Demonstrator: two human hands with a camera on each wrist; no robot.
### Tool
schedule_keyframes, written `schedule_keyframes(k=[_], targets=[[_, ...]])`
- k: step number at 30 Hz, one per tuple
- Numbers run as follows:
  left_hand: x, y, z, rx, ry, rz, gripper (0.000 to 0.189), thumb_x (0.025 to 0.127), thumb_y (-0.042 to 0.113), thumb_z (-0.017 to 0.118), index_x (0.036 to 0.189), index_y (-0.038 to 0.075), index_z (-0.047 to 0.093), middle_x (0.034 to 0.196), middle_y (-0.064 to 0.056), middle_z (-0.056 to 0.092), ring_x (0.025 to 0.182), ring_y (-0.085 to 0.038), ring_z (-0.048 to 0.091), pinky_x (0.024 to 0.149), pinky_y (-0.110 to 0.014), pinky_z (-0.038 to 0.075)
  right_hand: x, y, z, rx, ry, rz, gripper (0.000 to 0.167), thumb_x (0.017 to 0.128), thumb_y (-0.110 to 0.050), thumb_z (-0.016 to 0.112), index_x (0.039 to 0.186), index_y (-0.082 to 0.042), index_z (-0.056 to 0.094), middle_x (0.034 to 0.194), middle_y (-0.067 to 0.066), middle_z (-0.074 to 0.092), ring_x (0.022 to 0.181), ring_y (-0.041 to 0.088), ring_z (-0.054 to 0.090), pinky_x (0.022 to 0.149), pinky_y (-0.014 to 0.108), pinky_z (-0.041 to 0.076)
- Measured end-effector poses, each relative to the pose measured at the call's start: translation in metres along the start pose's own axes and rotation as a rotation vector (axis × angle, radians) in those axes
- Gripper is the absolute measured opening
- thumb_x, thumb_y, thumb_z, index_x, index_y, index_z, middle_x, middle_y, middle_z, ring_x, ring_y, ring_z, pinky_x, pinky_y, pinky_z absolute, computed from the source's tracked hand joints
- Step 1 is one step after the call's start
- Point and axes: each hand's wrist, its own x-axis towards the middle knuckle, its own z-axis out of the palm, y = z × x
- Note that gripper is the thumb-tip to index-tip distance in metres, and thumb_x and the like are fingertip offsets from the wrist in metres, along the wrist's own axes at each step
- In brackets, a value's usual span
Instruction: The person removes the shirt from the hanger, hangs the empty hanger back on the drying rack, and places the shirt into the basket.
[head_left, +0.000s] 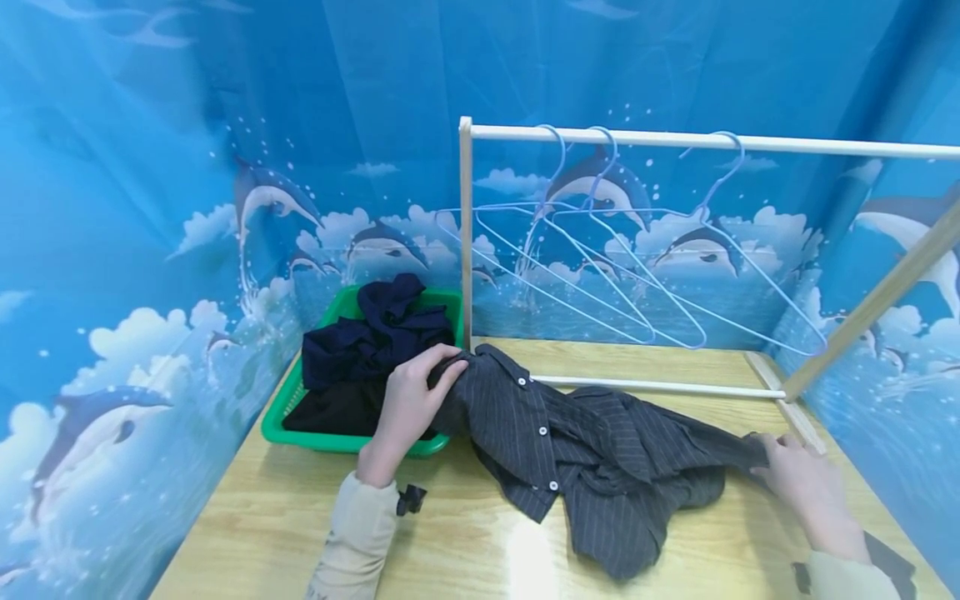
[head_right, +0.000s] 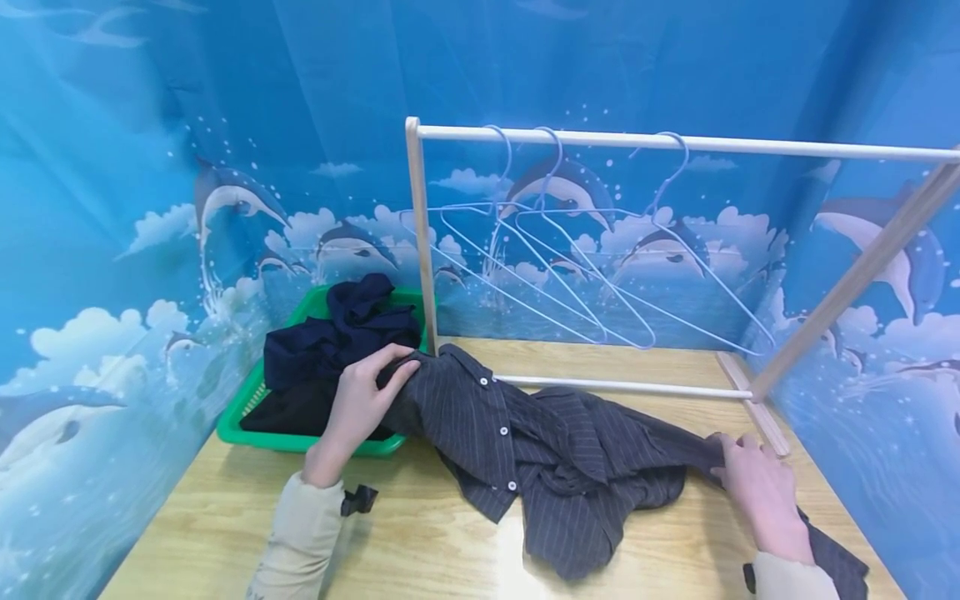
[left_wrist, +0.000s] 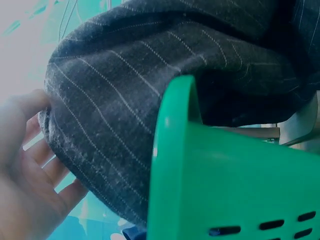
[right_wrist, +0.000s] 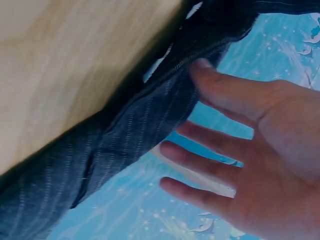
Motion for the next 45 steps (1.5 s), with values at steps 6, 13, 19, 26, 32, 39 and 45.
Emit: schedule_keyframes(k=[6, 13, 19, 26, 32, 39, 45], targets=[[0.000, 0.004, 0.005, 0.043, -0.012, 0.030, 0.017, 0.100, 0.026, 0.067, 0.108, 0.012, 0.073, 0.103, -0.003, 0.073, 0.095, -0.021, 0.072, 0.083, -0.039, 0.058, -0.001, 0.009, 0.006, 0.045, -0.135, 0.017, 0.052, 0.083, -0.009, 0.078, 0.128, 0.007, 0.057, 0.104, 0.036, 0.060, 0.084, 0.058, 0.061, 0.060, 0.066, 0.050], [-0.008, 0.000, 0.006, 0.073, -0.033, 0.002, 0.018, 0.100, 0.025, 0.067, 0.109, 0.011, 0.073, 0.105, -0.004, 0.073, 0.095, -0.023, 0.072, 0.081, -0.041, 0.058, -0.005, 0.014, 0.012, 0.034, -0.028, -0.048, 0.032, 0.081, 0.008, 0.066, 0.113, 0.005, 0.064, 0.087, 0.027, 0.065, 0.071, 0.046, 0.064, 0.054, 0.059, 0.050], [-0.016, -0.008, 0.001, 0.091, -0.040, -0.045, 0.021, 0.100, 0.026, 0.067, 0.112, 0.010, 0.072, 0.111, -0.006, 0.073, 0.100, -0.025, 0.072, 0.086, -0.044, 0.057, -0.004, 0.016, 0.012, 0.083, 0.003, -0.067, 0.030, 0.075, 0.012, 0.066, 0.102, -0.002, 0.069, 0.086, 0.021, 0.069, 0.071, 0.043, 0.065, 0.054, 0.058, 0.050], [-0.020, -0.013, -0.003, 0.081, -0.061, -0.069, 0.031, 0.100, 0.032, 0.066, 0.122, 0.012, 0.067, 0.119, -0.006, 0.070, 0.106, -0.026, 0.069, 0.086, -0.046, 0.057, 0.002, 0.001, 0.003, 0.130, 0.302, -0.086, 0.023, 0.068, 0.012, 0.066, 0.089, 0.001, 0.067, 0.082, 0.021, 0.062, 0.063, 0.043, 0.060, 0.047, 0.055, 0.045], [-0.020, -0.012, -0.003, 0.050, -0.092, -0.055, 0.035, 0.101, 0.034, 0.064, 0.130, 0.016, 0.063, 0.124, -0.002, 0.066, 0.115, -0.022, 0.066, 0.093, -0.045, 0.055, 0.008, -0.036, -0.020, 0.181, 0.604, -0.109, 0.024, 0.074, 0.013, 0.069, 0.092, -0.003, 0.069, 0.093, 0.018, 0.062, 0.060, 0.039, 0.056, 0.039, 0.042, 0.030], [-0.019, -0.008, 0.000, 0.033, -0.109, -0.016, 0.037, 0.101, 0.034, 0.064, 0.137, 0.022, 0.063, 0.126, 0.000, 0.064, 0.114, -0.021, 0.066, 0.092, -0.045, 0.055, 0.017, -0.090, -0.045, 0.234, 0.855, -0.213, 0.026, 0.073, 0.018, 0.070, 0.087, -0.004, 0.071, 0.094, 0.016, 0.064, 0.063, 0.037, 0.059, 0.046, 0.045, 0.035], [-0.019, -0.005, 0.003, 0.043, -0.116, -0.003, 0.034, 0.102, 0.030, 0.063, 0.135, 0.022, 0.064, 0.124, -0.001, 0.066, 0.112, -0.021, 0.067, 0.090, -0.043, 0.056, 0.019, -0.132, -0.053, 0.313, 0.885, -0.288, 0.027, 0.076, 0.016, 0.068, 0.087, -0.008, 0.074, 0.098, 0.014, 0.066, 0.066, 0.031, 0.064, 0.048, 0.041, 0.041]])
